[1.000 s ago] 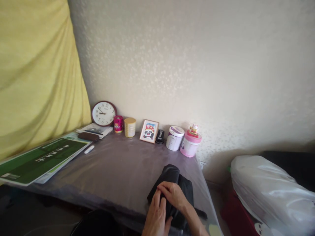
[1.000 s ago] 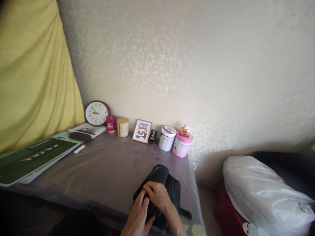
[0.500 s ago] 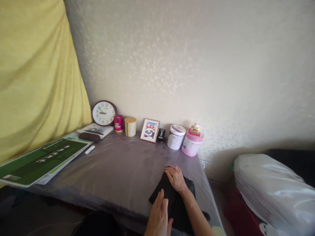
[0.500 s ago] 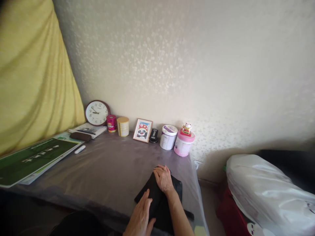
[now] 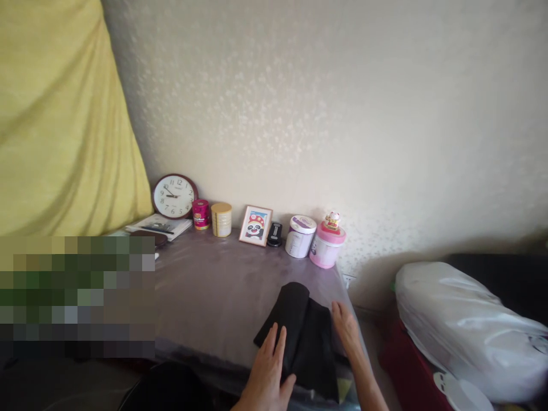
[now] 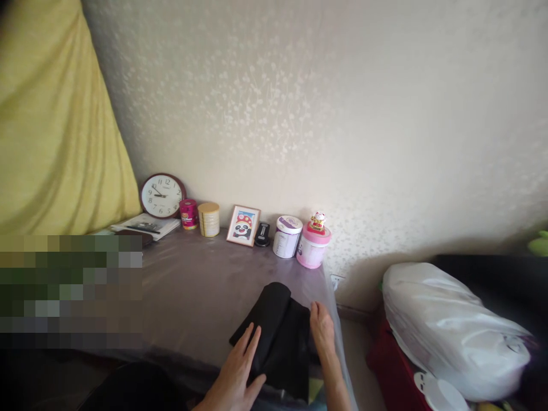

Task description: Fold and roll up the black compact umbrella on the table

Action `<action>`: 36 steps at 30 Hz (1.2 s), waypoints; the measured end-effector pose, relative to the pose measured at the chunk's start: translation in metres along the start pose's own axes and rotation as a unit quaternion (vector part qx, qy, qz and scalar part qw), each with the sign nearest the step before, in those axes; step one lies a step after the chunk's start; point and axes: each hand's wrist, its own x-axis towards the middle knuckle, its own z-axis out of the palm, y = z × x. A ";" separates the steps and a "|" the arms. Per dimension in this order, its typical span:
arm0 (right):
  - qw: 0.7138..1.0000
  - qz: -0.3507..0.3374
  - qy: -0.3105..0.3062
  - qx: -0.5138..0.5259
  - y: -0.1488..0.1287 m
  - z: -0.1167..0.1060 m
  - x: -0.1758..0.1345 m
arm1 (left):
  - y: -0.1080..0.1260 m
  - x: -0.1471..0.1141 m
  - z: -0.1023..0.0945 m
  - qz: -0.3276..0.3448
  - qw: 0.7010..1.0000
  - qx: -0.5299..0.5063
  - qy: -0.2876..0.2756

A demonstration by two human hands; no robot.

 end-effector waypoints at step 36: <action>0.954 0.032 -0.146 0.262 -0.081 -0.020 -0.034 | 0.007 -0.005 0.006 -0.044 0.998 0.003 0.042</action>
